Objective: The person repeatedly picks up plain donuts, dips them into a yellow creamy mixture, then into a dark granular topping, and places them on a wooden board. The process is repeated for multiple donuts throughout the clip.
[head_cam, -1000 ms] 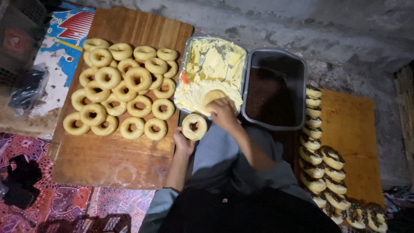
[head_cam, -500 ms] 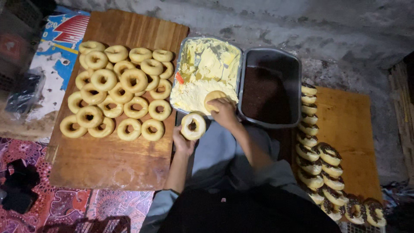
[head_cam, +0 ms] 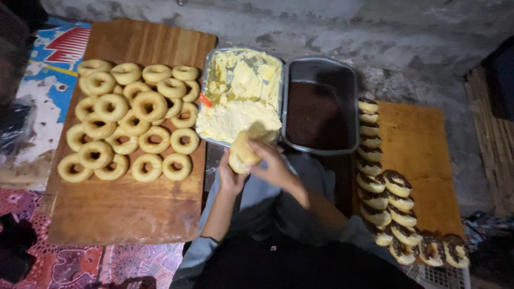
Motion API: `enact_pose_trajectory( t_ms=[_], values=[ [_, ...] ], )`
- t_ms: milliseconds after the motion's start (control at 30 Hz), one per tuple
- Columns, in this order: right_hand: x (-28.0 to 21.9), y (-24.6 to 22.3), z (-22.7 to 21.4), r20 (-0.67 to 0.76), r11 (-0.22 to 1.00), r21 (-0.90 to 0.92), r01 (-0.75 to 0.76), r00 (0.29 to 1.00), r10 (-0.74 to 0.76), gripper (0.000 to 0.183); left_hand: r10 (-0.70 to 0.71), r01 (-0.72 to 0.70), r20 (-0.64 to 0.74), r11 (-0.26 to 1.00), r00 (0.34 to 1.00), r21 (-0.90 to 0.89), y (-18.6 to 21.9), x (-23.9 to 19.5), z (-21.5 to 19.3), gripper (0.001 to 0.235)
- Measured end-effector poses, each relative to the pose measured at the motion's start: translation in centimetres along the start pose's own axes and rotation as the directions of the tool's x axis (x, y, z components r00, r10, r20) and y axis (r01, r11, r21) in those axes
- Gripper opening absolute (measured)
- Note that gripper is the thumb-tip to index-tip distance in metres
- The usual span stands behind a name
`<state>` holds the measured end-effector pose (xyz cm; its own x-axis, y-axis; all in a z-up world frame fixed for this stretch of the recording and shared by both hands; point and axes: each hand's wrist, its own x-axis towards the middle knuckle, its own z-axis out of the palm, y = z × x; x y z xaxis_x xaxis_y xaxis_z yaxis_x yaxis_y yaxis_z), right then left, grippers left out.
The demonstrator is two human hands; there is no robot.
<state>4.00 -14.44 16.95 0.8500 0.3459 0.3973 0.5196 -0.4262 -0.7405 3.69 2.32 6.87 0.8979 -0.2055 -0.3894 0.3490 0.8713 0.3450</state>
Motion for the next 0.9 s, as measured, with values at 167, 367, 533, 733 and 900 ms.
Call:
enact_pose_trajectory(
  t_ms=[167,367,533,733,900],
  values=[
    [-2.5,8.4,-3.9,0.162,0.994,-0.099,0.053,0.986,-0.036,0.064,0.041,-0.041,-0.013,0.999,0.999,-0.008,-0.2,0.5,0.5,0.058],
    [-3.0,25.1,-11.4,-0.143,0.741,0.399,-0.540,0.761,0.632,0.052,-0.060,0.063,-0.092,0.998,0.994,0.029,-4.3,-0.9,-0.8,0.056],
    [-3.9,25.6,-10.9,0.050,0.866,0.023,-0.500,0.866,0.498,0.050,-0.001,-0.016,0.089,0.981,0.996,0.194,-8.9,-0.4,-3.7,0.054],
    [-4.8,23.8,-12.5,-0.214,0.857,-0.159,-0.491,0.864,0.455,0.037,-0.034,0.025,0.045,0.983,0.998,0.180,-8.1,0.1,-5.7,0.055],
    [-13.2,25.6,-20.8,0.023,0.179,0.960,-0.215,0.698,0.716,0.039,-0.011,0.005,0.027,0.980,1.000,0.199,-7.9,0.4,-6.3,0.056]
  ],
)
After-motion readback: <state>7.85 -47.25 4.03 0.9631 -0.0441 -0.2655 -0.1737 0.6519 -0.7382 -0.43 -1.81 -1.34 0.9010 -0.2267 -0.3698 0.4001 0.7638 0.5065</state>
